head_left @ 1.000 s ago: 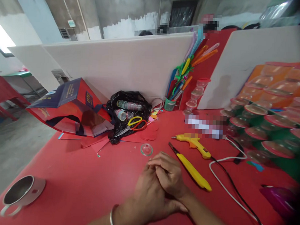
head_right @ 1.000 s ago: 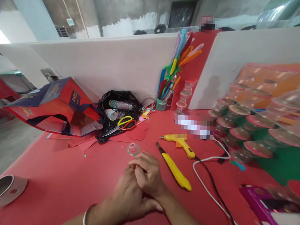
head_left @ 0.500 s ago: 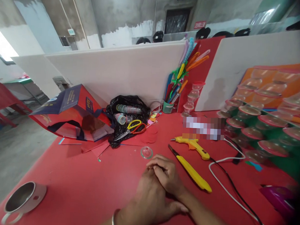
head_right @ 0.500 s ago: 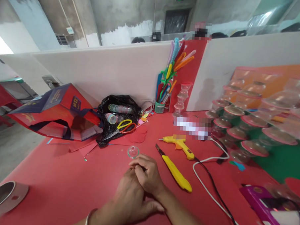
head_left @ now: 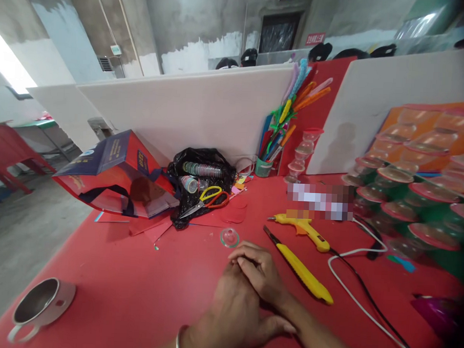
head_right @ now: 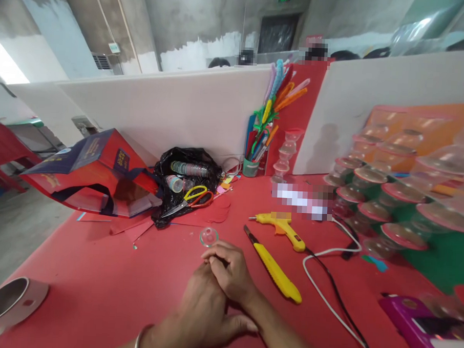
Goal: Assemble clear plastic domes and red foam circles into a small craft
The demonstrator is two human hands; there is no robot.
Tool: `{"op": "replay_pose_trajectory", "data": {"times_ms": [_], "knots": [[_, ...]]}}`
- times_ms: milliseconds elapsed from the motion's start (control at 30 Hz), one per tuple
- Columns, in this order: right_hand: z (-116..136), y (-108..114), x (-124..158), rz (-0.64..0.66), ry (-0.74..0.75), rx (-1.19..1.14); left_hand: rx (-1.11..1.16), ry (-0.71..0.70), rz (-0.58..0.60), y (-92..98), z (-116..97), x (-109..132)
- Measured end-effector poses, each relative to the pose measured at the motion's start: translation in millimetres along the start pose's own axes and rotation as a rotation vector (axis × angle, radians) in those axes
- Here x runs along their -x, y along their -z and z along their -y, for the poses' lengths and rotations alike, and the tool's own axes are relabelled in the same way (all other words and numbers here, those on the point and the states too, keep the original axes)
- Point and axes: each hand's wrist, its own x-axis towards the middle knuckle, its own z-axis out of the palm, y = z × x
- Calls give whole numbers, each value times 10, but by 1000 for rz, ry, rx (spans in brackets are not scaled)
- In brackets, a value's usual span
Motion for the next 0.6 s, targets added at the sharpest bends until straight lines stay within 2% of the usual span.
{"op": "replay_pose_trajectory", "data": {"times_ms": [400,600], "knots": [[-32,-8,-11,5,-8,-23,-88,-28,17,-68,17,6],[-23,-7,-13,-1,-5,-10,-28,13,-9,-15,-5,-8]]}}
